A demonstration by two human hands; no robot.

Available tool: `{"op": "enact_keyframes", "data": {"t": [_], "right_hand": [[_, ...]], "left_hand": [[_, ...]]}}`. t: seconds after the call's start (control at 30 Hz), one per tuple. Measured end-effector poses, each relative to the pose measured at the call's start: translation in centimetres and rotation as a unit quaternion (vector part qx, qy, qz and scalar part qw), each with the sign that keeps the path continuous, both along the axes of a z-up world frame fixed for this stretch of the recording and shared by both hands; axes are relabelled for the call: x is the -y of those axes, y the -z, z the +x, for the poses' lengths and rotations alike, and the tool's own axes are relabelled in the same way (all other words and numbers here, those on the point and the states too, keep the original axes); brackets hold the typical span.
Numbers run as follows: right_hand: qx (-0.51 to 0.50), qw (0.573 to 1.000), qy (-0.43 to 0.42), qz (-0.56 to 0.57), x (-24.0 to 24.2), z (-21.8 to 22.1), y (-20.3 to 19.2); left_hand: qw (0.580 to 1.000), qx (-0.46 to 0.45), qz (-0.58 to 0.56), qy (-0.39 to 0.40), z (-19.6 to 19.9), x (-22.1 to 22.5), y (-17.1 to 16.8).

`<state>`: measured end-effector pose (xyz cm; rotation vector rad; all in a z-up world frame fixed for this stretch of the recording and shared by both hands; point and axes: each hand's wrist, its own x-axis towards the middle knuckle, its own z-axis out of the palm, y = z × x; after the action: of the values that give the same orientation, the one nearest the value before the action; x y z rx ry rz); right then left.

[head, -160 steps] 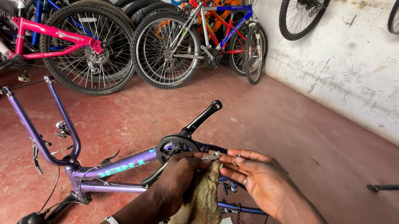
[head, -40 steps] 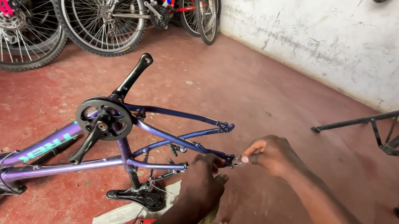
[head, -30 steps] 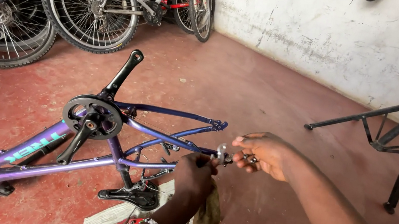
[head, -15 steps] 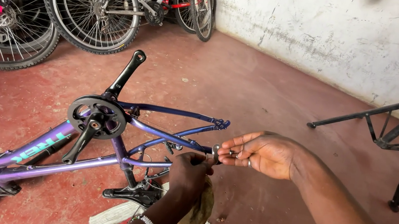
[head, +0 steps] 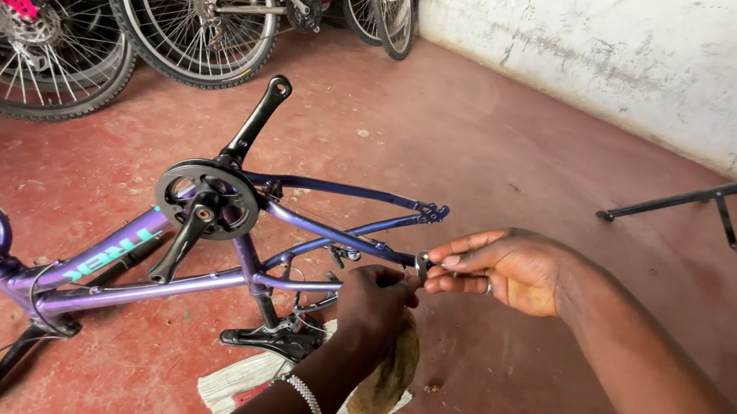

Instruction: Cleaning and maintaining a bicycle drive chain and derailleur using a cloth and tools

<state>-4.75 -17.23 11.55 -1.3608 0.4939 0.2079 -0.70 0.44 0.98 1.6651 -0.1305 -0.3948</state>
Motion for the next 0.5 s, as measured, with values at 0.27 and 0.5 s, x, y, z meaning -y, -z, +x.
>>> {"op": "enact_keyframes", "data": {"t": [0.27, 0.5], "right_hand": [[0.019, 0.999, 0.038, 0.010, 0.1, -0.1, -0.7], [0.013, 0.999, 0.022, -0.019, 0.8, 0.1, 0.2]], "left_hand": [[0.999, -0.008, 0.038, 0.017, 0.4, 0.5, 1.0], [0.999, -0.017, 0.032, 0.017, 0.6, 0.4, 1.6]]}}
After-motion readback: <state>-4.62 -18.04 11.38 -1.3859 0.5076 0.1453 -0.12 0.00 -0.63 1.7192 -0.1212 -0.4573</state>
